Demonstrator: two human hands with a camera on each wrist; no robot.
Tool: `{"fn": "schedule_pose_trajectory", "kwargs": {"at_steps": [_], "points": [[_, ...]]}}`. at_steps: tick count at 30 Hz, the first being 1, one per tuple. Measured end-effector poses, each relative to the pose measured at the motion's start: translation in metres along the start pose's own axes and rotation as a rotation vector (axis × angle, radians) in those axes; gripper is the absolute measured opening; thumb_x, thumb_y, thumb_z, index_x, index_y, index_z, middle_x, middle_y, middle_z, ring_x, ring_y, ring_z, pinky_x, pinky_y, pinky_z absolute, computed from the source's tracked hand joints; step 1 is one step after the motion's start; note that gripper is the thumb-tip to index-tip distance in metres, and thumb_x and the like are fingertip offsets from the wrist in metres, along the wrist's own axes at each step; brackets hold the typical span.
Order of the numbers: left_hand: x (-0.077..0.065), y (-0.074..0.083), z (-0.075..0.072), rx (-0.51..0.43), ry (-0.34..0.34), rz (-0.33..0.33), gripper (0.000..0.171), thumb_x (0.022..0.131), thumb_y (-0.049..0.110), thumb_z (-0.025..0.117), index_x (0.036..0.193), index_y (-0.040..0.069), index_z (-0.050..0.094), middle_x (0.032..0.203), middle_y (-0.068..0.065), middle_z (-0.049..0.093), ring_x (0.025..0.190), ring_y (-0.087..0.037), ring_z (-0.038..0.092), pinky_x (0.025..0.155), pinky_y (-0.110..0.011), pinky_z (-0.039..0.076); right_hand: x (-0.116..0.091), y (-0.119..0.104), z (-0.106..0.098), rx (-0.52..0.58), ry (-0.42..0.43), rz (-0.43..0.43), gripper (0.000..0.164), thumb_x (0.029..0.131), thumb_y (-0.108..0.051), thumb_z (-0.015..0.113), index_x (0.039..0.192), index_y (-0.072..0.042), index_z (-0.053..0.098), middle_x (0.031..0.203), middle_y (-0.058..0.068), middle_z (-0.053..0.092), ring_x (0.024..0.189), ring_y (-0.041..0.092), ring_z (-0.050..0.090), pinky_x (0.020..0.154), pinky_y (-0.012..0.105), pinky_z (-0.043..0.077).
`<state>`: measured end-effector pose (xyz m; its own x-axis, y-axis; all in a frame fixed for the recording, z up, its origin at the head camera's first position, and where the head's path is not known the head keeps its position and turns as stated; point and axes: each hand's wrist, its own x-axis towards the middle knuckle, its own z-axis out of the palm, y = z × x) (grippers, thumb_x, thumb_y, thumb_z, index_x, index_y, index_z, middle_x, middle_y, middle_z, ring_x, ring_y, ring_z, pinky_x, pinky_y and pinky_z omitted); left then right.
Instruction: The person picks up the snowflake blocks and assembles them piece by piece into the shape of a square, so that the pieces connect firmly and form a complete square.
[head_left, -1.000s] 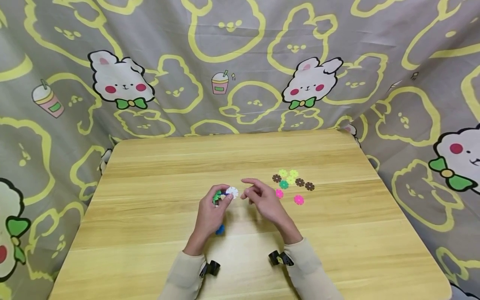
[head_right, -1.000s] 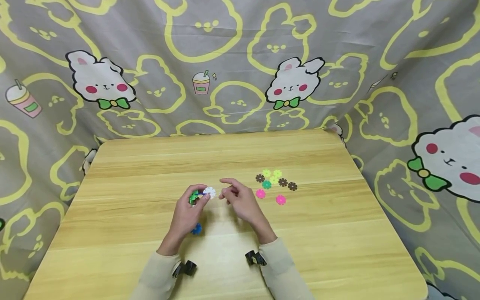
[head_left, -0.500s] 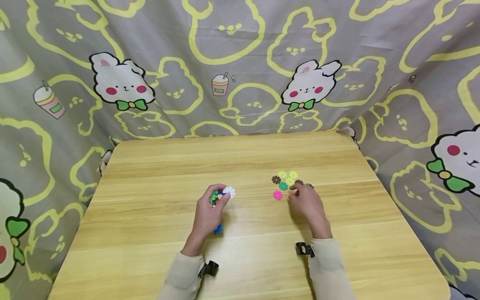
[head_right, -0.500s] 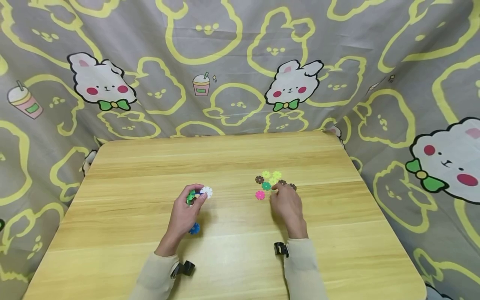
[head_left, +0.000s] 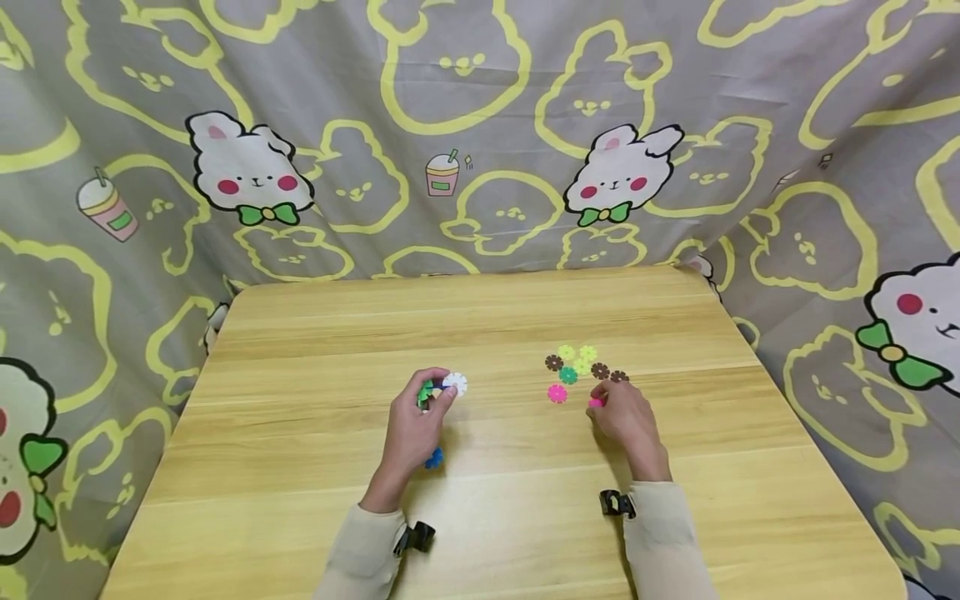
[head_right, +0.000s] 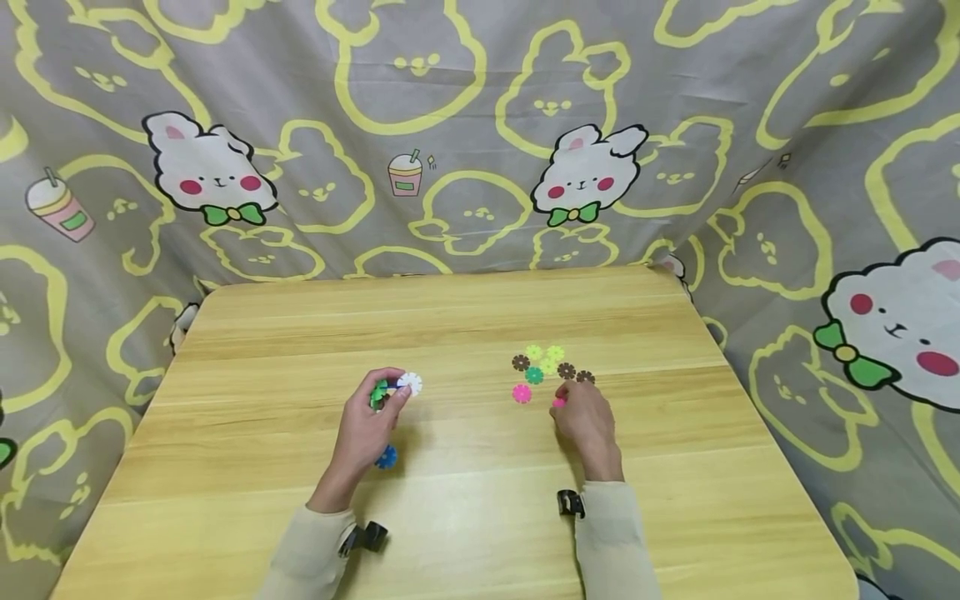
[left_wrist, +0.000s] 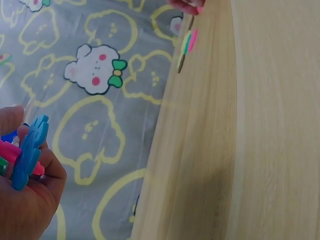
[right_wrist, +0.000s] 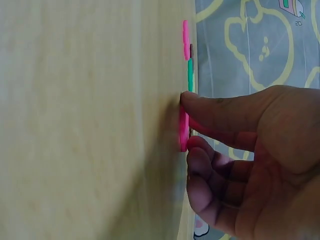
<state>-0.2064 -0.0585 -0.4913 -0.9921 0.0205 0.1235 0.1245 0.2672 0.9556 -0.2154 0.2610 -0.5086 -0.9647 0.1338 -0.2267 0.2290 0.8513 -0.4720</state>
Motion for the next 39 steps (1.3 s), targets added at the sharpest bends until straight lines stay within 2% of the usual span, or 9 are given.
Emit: {"fn": "schedule_pose_trajectory", "kwargs": {"at_steps": [8,13,16,21,25,29,36,39], "points": [[0.0,0.0,0.0,-0.001,0.0,0.0,0.025,0.095,0.036,0.062,0.117,0.024,0.062,0.1,-0.002,0.06,0.062,-0.016,0.044,0.053,-0.021,0.037,0.003,0.006,-0.001,0.026,0.02,0.06,0.026,0.081,-0.022,0.078,0.097,-0.004,0.068,0.096,0.014,0.067,0.084,0.026,0.06,0.072,0.038,0.049],[0.0,-0.001,-0.001,0.002,-0.004,-0.003,0.025,0.095,0.034,0.062,0.117,0.022,0.062,0.098,-0.002,0.06,0.062,-0.015,0.043,0.053,-0.021,0.036,0.002,0.006,-0.002,0.031,-0.006,0.079,0.029,0.081,-0.024,0.078,0.096,-0.005,0.062,0.092,0.012,0.064,0.081,0.025,0.057,0.067,0.034,0.046],[-0.001,0.0,-0.001,-0.003,-0.01,-0.009,0.026,0.095,0.033,0.062,0.117,0.02,0.062,0.098,-0.002,0.06,0.062,-0.015,0.043,0.052,-0.021,0.036,0.001,0.0,0.0,0.076,-0.013,0.042,0.024,0.084,-0.022,0.075,0.098,-0.008,0.06,0.091,0.01,0.064,0.082,0.024,0.057,0.068,0.034,0.047],[-0.002,0.001,0.0,-0.014,-0.018,-0.001,0.024,0.095,0.031,0.062,0.117,0.02,0.062,0.099,-0.003,0.06,0.061,-0.015,0.043,0.052,-0.021,0.036,-0.002,-0.024,0.005,0.21,0.027,-0.107,0.018,0.089,-0.02,0.069,0.105,-0.012,0.067,0.095,0.007,0.068,0.083,0.022,0.062,0.071,0.032,0.052],[-0.003,0.001,0.001,-0.022,-0.019,0.012,0.024,0.095,0.032,0.062,0.116,0.021,0.062,0.097,-0.003,0.06,0.06,-0.013,0.043,0.051,-0.021,0.035,-0.004,-0.049,0.011,0.332,0.097,-0.3,0.016,0.09,-0.022,0.069,0.103,-0.014,0.07,0.089,0.005,0.071,0.074,0.02,0.064,0.063,0.025,0.052],[-0.005,0.0,0.002,-0.025,-0.026,0.018,0.023,0.095,0.031,0.062,0.115,0.022,0.062,0.096,-0.002,0.061,0.059,-0.012,0.043,0.051,-0.02,0.036,-0.007,-0.069,0.017,0.397,0.156,-0.462,0.015,0.089,-0.023,0.069,0.102,-0.015,0.07,0.082,0.0,0.069,0.067,0.014,0.06,0.059,0.022,0.051],[-0.006,0.001,0.005,-0.028,-0.029,0.012,0.022,0.095,0.028,0.063,0.115,0.021,0.062,0.095,-0.003,0.061,0.06,-0.012,0.043,0.051,-0.02,0.036,-0.015,-0.095,0.025,0.461,0.154,-0.654,0.012,0.092,-0.023,0.066,0.101,-0.016,0.07,0.089,-0.002,0.073,0.071,0.015,0.067,0.064,0.022,0.054],[-0.006,0.001,0.005,-0.028,-0.033,0.011,0.022,0.094,0.028,0.063,0.116,0.021,0.062,0.096,-0.003,0.062,0.059,-0.011,0.043,0.05,-0.02,0.035,-0.018,-0.102,0.028,0.482,0.148,-0.732,0.011,0.093,-0.023,0.065,0.101,-0.017,0.071,0.09,-0.002,0.074,0.07,0.011,0.066,0.064,0.022,0.054]]}}
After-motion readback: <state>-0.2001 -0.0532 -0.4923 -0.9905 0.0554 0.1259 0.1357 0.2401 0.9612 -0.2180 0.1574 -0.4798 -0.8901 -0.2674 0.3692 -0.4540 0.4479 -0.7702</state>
